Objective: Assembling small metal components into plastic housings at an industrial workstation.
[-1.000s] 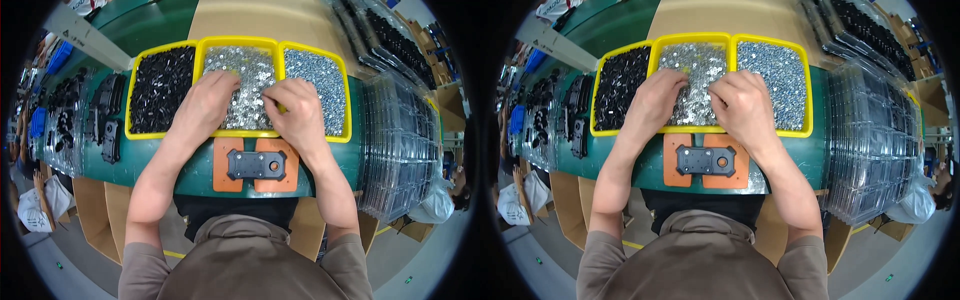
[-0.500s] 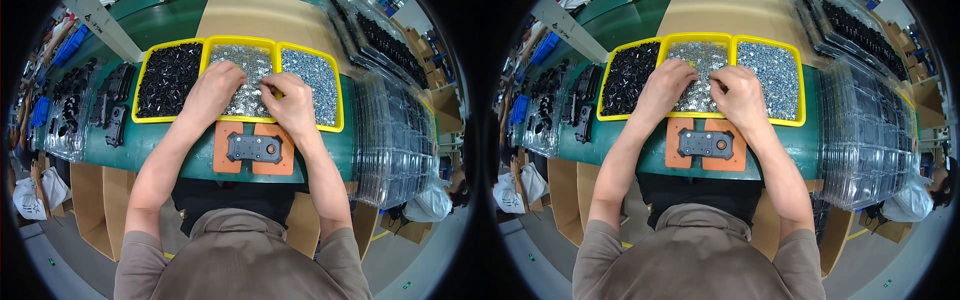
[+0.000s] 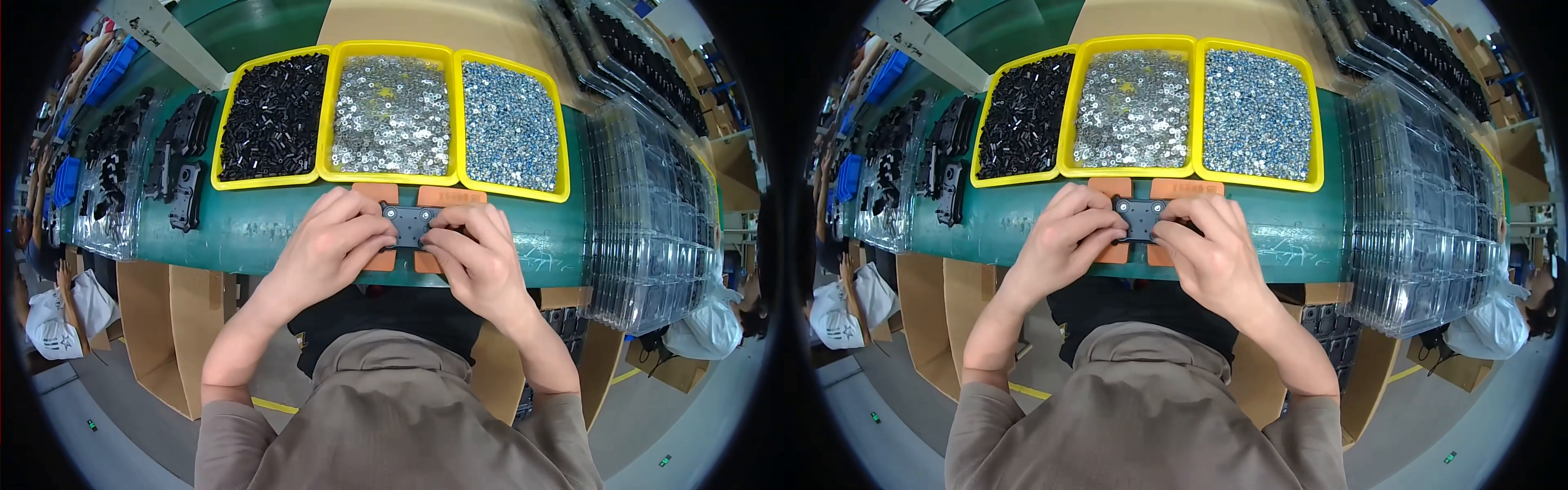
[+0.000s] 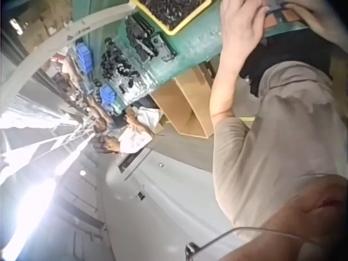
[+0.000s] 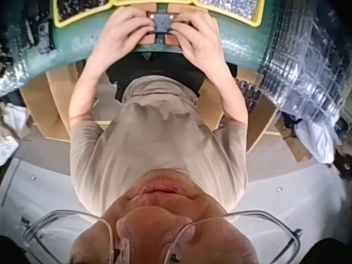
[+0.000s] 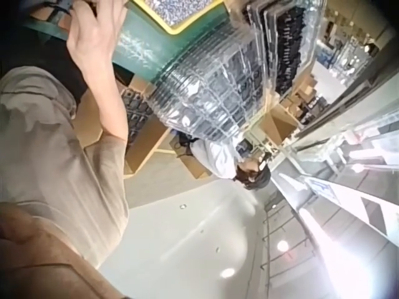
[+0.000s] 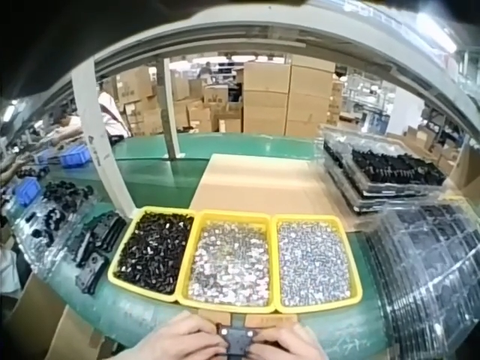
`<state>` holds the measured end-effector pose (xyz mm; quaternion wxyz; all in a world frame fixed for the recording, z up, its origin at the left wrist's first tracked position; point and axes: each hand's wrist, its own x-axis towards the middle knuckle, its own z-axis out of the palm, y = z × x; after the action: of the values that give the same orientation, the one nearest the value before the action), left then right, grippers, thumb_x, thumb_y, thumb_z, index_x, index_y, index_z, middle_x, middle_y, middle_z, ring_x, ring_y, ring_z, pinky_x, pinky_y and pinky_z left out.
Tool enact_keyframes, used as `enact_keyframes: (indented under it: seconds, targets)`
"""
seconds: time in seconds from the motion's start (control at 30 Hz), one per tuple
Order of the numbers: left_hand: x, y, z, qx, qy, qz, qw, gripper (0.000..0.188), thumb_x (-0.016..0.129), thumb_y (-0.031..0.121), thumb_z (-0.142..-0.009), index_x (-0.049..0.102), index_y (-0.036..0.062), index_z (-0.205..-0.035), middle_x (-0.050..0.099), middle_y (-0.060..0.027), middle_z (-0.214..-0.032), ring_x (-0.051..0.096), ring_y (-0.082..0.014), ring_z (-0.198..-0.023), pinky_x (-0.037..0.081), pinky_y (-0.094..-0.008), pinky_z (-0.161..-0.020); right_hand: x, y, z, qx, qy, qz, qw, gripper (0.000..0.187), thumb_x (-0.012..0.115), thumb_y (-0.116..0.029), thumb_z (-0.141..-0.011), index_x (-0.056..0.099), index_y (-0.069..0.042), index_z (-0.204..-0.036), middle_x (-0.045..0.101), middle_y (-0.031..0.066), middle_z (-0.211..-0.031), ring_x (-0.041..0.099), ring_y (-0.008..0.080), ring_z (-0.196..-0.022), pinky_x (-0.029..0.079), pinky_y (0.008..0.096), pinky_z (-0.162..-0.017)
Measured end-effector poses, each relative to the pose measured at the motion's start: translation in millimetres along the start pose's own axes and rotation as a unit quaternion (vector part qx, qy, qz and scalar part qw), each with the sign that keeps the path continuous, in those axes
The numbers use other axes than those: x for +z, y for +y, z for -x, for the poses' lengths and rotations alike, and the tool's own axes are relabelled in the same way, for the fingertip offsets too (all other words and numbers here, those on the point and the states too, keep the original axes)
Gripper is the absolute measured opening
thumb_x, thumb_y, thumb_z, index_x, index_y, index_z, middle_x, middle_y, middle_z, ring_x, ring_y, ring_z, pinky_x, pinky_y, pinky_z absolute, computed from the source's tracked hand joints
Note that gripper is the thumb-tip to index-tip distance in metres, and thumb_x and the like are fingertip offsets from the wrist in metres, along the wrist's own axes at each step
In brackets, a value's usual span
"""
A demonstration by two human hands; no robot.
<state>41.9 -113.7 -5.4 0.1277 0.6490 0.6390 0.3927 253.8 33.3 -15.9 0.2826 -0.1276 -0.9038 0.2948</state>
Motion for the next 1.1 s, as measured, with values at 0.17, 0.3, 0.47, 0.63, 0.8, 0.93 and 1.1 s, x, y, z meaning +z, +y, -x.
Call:
enact_keyframes:
  seconds: [0.17,0.3,0.47,0.63,0.8,0.93,1.1]
  targets:
    - [-1,-2,3,0.009,0.004,-0.007,1.0,0.012,0.081,0.0,-0.091,0.08,0.0033,-0.103,0.071,-0.0057,-0.108,0.063,-0.0261,-0.093,0.053,-0.0374,-0.087,3,1,-1,-0.004,0.004,-0.018,1.0,0.017,0.081,0.004,-0.084,0.083,-0.004,-0.1,0.072,0.004,-0.114,0.061,0.0221,-0.097,0.047,0.0367,-0.095]
    - [-2,-3,5,0.022,-0.001,-0.003,1.0,0.015,0.083,-0.001,-0.088,0.083,0.0037,-0.102,0.071,-0.0059,-0.105,0.064,-0.0249,-0.094,0.054,-0.0358,-0.089,4,2,-2,-0.004,0.005,-0.022,1.0,0.019,0.082,0.003,-0.081,0.083,-0.005,-0.099,0.072,0.004,-0.111,0.061,0.0224,-0.097,0.048,0.0375,-0.094]
    - [6,-6,11,0.052,0.033,-0.044,0.997,0.018,0.087,0.004,-0.086,0.084,0.0053,-0.104,0.074,-0.0056,-0.108,0.067,-0.025,-0.096,0.056,-0.037,-0.089,0,1,-3,-0.036,0.01,0.01,0.999,0.02,0.082,-0.001,-0.08,0.084,-0.005,-0.1,0.074,0.0042,-0.111,0.063,0.0236,-0.098,0.049,0.0382,-0.092]
    - [3,-5,13,0.126,0.025,-0.111,0.985,0.024,0.089,0.013,-0.084,0.085,0.007,-0.107,0.077,-0.0054,-0.113,0.069,-0.0251,-0.101,0.057,-0.0386,-0.09,-2,8,2,-0.109,0.016,0.034,0.993,0.02,0.083,-0.008,-0.082,0.083,-0.006,-0.103,0.075,0.003,-0.112,0.066,0.0243,-0.099,0.049,0.0373,-0.088]
    - [-2,-8,22,0.122,0.04,-0.095,0.987,0.027,0.088,0.015,-0.085,0.084,0.0078,-0.11,0.079,-0.0053,-0.115,0.07,-0.0247,-0.103,0.058,-0.0398,-0.091,-3,7,2,-0.116,0.017,0.028,0.993,0.022,0.082,-0.011,-0.083,0.084,-0.007,-0.104,0.077,0.004,-0.114,0.068,0.025,-0.1,0.05,0.0372,-0.086]
    - [-59,-57,-7,0.062,0.158,-0.207,0.963,0.022,0.079,0.007,-0.091,0.082,0.0044,-0.113,0.08,-0.009,-0.119,0.072,-0.0289,-0.105,0.058,-0.0411,-0.097,-6,4,-23,-0.109,0.045,0.009,0.993,0.023,0.079,-0.006,-0.081,0.085,-0.006,-0.104,0.077,0.006,-0.111,0.068,0.0257,-0.094,0.051,0.0375,-0.086]
    - [-103,-122,-30,-0.128,0.143,-0.323,0.927,0.017,0.072,0.005,-0.099,0.078,-0.0023,-0.113,0.077,-0.0154,-0.116,0.071,-0.0395,-0.105,0.058,-0.0434,-0.096,53,-4,-119,-0.17,-0.019,0.046,0.984,0.005,0.074,-0.012,-0.093,0.074,-0.007,-0.095,0.067,0.0089,-0.1,0.067,0.0315,-0.095,0.053,0.0415,-0.092]
